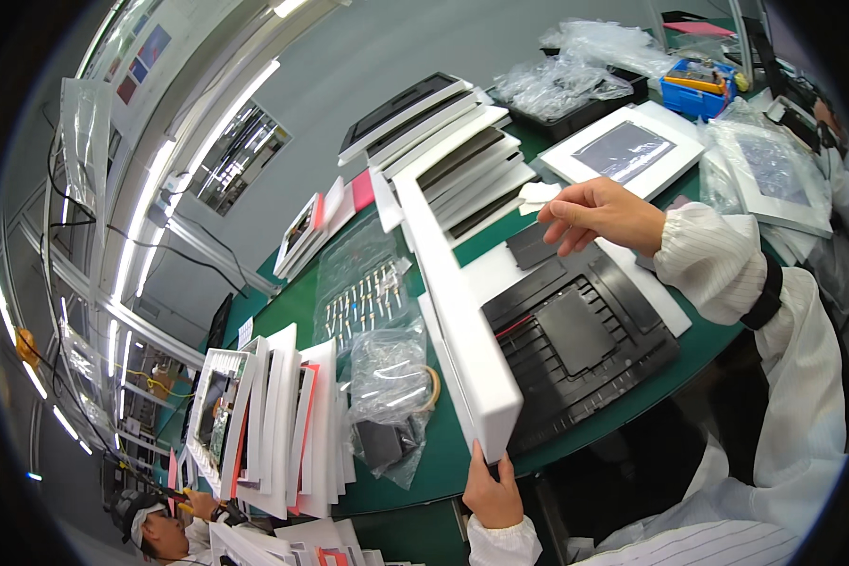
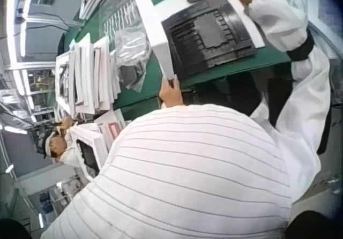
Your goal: The recorder is assembling and inspecting white-bezeled electronic displays or monitors in a factory setting.
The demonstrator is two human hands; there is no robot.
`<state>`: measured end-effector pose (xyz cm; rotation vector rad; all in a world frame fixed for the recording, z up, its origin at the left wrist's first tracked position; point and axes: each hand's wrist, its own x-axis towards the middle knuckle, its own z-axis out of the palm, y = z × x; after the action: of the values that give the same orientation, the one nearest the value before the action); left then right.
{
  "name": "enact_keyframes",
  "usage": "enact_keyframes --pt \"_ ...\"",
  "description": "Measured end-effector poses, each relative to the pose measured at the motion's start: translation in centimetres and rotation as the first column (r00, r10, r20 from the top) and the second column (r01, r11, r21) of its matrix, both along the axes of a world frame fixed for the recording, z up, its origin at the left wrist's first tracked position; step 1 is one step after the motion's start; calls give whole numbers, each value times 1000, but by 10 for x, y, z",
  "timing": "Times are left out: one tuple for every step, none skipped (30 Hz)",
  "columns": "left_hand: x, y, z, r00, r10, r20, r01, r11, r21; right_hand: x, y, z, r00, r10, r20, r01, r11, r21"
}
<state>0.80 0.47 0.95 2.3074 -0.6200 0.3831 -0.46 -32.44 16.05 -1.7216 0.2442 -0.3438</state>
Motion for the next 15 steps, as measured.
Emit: enact_keyframes --pt "0 -2 -1 1000 -6 10 5 999 37 -10 2 0 1000 7 -2 -6 999 44" --pt "0 -5 -3 993 -41 115 42 999 -12 -19 5 -1 1000 12 -6 -12 998 69" --pt "-3 -12 -3 990 -87 110 92 995 -36 -41 9 7 1000 -21 -23 22 998 61" --pt "-7 -18 -2 979 -132 152 134 991 -6 -60 9 9 999 -49 -17 50 996 72" --pt "-7 -18 -1 970 -133 202 126 991 50 -61 7 0 1000 -29 -1 29 994 108" --pt "-8 -18 0 969 -138 207 120 988 99 -59 3 -13 998 -28 53 22 992 122" --pt "-7 -15 0 969 -126 212 108 989 98 -58 12 -15 995 -52 84 40 990 139" --pt "-5 -11 0 962 -124 242 90 985 146 -53 11 -26 996 -89 14 87 992 92" --pt "-5 -11 0 953 -138 270 90 979 183 -54 7 -39 988 -147 -56 149 988 31" --pt "-7 -11 0 962 -122 243 80 981 176 -57 8 -50 982 -185 -48 189 979 81" --pt "-8 -10 -1 961 -118 250 76 982 171 -59 9 -62 975 -217 -41 221 966 134" --pt "-8 -8 -2 959 -127 252 87 982 165 -62 6 -77 968 -251 -29 252 966 51" --pt "-9 -10 -3 957 -143 253 105 982 157 -70 3 -86 954 -300 -24 300 954 6" --pt "-12 -15 -4 952 -158 264 125 983 136 -78 -5 -102 940 -340 5 340 937 -80" --pt "-13 -16 -6 951 -143 276 109 985 136 -78 -12 -118 934 -355 37 356 922 -154"
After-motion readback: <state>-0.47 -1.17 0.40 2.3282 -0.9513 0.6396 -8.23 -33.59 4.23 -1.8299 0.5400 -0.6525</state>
